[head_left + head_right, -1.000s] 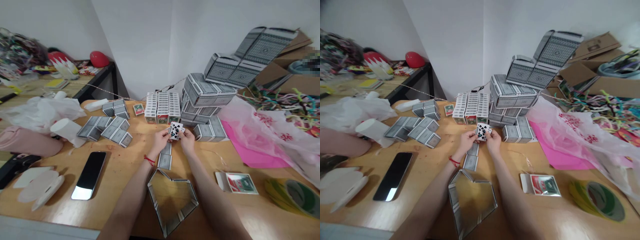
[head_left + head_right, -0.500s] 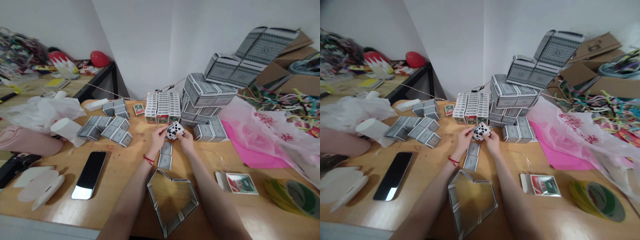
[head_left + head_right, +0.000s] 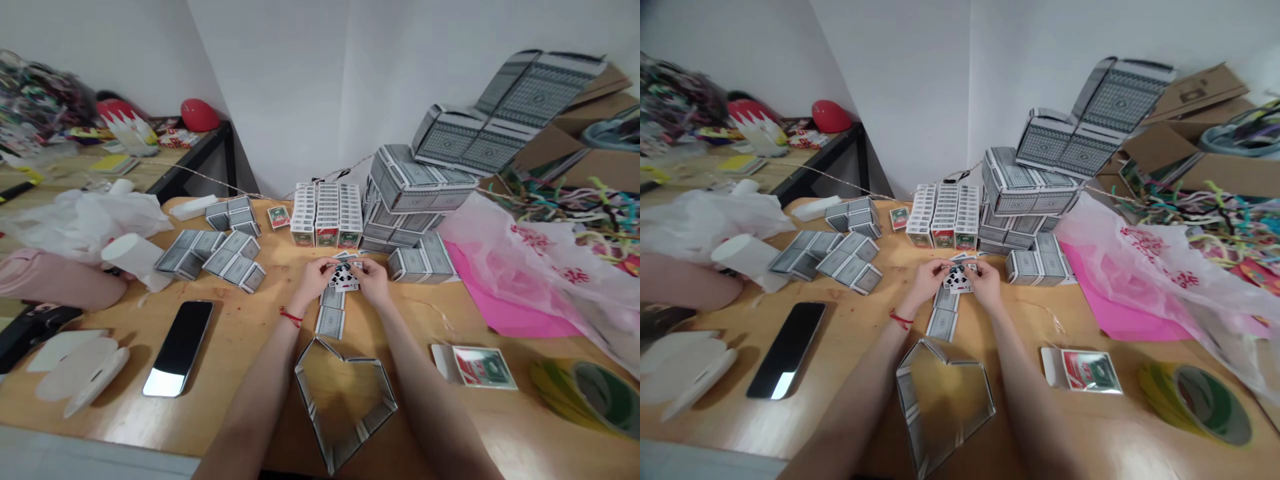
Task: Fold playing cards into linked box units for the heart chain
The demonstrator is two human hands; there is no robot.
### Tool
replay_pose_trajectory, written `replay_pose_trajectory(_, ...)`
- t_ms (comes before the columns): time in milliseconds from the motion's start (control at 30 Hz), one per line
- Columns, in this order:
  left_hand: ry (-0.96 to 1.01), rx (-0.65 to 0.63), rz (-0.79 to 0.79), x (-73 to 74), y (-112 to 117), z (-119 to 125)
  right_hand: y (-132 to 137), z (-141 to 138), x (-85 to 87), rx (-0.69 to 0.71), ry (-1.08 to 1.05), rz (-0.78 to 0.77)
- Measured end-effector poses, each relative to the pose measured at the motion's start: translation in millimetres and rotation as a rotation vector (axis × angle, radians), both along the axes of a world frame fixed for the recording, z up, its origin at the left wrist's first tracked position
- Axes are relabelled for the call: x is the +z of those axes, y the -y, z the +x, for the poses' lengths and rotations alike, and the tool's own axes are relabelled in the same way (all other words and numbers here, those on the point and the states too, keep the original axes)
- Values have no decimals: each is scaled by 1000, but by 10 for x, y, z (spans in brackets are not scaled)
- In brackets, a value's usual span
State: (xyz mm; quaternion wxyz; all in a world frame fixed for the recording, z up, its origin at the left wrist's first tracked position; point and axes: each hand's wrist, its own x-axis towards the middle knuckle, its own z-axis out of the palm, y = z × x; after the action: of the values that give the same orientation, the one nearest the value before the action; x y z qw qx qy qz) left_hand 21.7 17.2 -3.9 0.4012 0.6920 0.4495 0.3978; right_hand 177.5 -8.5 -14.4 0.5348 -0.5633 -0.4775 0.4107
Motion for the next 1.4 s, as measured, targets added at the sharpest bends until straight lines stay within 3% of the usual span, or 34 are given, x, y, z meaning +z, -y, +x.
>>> replay_pose_trajectory(267, -52, 34, -15, 45, 29, 58, 40, -45, 11, -46, 234, 18)
replay_pose_trajectory(633, -42, 19, -55, 47, 48, 95, 12, -22, -20, -20, 91, -30)
replay_pose_trajectory(1133, -158, 42, -33, 58, 20, 78, 35, -41, 35, -21, 148, -21)
replay_pose_trajectory(1233, -105, 56, -61, 48, -7, 73, 30, -37, 21, -36, 161, -18)
replay_pose_trajectory(1400, 23, -55, -54, 58, 0, 52, 15, -24, -8, -32, 149, -24)
